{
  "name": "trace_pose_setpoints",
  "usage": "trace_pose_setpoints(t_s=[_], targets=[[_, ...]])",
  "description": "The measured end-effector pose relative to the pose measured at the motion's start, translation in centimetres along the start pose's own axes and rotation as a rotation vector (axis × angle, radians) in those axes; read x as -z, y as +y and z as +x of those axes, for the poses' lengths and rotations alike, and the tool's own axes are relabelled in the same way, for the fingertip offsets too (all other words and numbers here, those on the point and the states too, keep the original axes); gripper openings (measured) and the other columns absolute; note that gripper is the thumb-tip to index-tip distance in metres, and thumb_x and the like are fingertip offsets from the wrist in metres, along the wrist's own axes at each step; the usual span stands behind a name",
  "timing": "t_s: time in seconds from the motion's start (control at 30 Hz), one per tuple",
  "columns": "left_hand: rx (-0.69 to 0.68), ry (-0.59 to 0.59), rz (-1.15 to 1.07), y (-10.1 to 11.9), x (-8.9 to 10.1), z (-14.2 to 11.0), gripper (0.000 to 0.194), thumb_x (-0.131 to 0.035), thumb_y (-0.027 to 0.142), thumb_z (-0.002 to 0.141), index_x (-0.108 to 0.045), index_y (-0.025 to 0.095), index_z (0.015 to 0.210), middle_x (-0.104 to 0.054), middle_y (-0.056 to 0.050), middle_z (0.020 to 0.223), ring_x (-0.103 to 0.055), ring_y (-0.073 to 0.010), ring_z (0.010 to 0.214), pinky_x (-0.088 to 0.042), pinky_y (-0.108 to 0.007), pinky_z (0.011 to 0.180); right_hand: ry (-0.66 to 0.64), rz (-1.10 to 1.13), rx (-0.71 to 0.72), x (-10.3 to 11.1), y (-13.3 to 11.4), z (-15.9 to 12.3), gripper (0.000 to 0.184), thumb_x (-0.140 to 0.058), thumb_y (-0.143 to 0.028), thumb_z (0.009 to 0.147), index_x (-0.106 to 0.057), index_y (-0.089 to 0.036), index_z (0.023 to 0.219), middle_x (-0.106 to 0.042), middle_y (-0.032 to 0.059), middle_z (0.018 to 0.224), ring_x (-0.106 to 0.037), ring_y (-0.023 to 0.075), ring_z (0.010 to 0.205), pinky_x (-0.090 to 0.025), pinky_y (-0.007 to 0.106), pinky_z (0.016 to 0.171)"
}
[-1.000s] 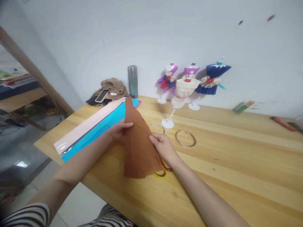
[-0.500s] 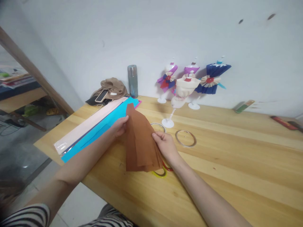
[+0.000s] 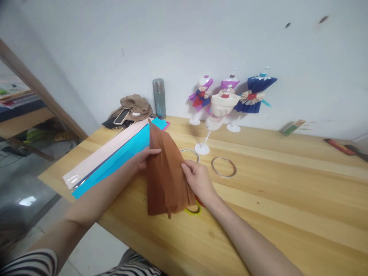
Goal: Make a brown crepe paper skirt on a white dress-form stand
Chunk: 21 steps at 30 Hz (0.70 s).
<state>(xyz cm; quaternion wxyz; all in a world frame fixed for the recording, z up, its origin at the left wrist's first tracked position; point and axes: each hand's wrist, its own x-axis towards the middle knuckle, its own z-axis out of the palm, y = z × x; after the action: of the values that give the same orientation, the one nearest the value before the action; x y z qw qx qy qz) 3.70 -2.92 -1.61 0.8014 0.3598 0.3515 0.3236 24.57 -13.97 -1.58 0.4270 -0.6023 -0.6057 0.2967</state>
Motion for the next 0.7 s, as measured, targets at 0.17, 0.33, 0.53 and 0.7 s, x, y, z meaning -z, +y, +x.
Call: trace_pose_setpoints(t_s=[0.17, 0.33, 0.53, 0.7], targets=[[-0.102, 0.053, 0.031, 1.2, 0.4, -0.1, 0.048, -0.089, 0.017, 0.058, -0.074, 0.014, 0.104, -0.079, -0.012, 0.103, -0.074, -0.0294, 0.09, -0.057, -0.044, 0.09, 0.046, -0.115, 0.025, 0.8, 0.0, 0.3, 0.036, -0.044, -0.05, 0.085, -0.054, -0.024, 0.062, -0.06, 0.0027, 0.06, -0.055, 0.0216, 0.062, -0.037, 0.034, 0.063], [-0.129, 0.085, 0.091, 1.7, 0.7, -0.2, 0.048, -0.09, 0.02, 0.058, -0.076, 0.013, 0.104, -0.078, -0.014, 0.105, -0.074, -0.0326, 0.098, -0.056, -0.046, 0.094, 0.076, -0.145, 0.019, 1.1, 0.7, 0.7, 0.036, -0.044, -0.049, 0.085, -0.053, -0.024, 0.06, -0.06, 0.0024, 0.057, -0.057, 0.0221, 0.061, -0.037, 0.034, 0.062], [-0.171, 0.116, 0.13, 1.5, 0.7, 0.1, 0.051, -0.094, 0.022, 0.055, -0.076, 0.013, 0.102, -0.078, -0.015, 0.109, -0.071, -0.0373, 0.11, -0.053, -0.052, 0.104, 0.106, -0.106, 0.008, 1.1, 1.2, 0.9, 0.034, -0.047, -0.049, 0.085, -0.066, -0.023, 0.072, -0.072, 0.005, 0.07, -0.064, 0.0254, 0.069, -0.042, 0.036, 0.067], [-0.187, 0.218, 0.091, 1.0, 0.9, 0.6, 0.042, -0.091, 0.023, 0.063, -0.075, 0.016, 0.101, -0.077, -0.014, 0.113, -0.069, -0.0371, 0.115, -0.052, -0.053, 0.106, 0.111, -0.11, 0.014, 1.0, 0.9, 0.8, 0.035, -0.046, -0.049, 0.084, -0.06, -0.024, 0.063, -0.067, 0.0037, 0.061, -0.059, 0.0235, 0.061, -0.039, 0.035, 0.062]])
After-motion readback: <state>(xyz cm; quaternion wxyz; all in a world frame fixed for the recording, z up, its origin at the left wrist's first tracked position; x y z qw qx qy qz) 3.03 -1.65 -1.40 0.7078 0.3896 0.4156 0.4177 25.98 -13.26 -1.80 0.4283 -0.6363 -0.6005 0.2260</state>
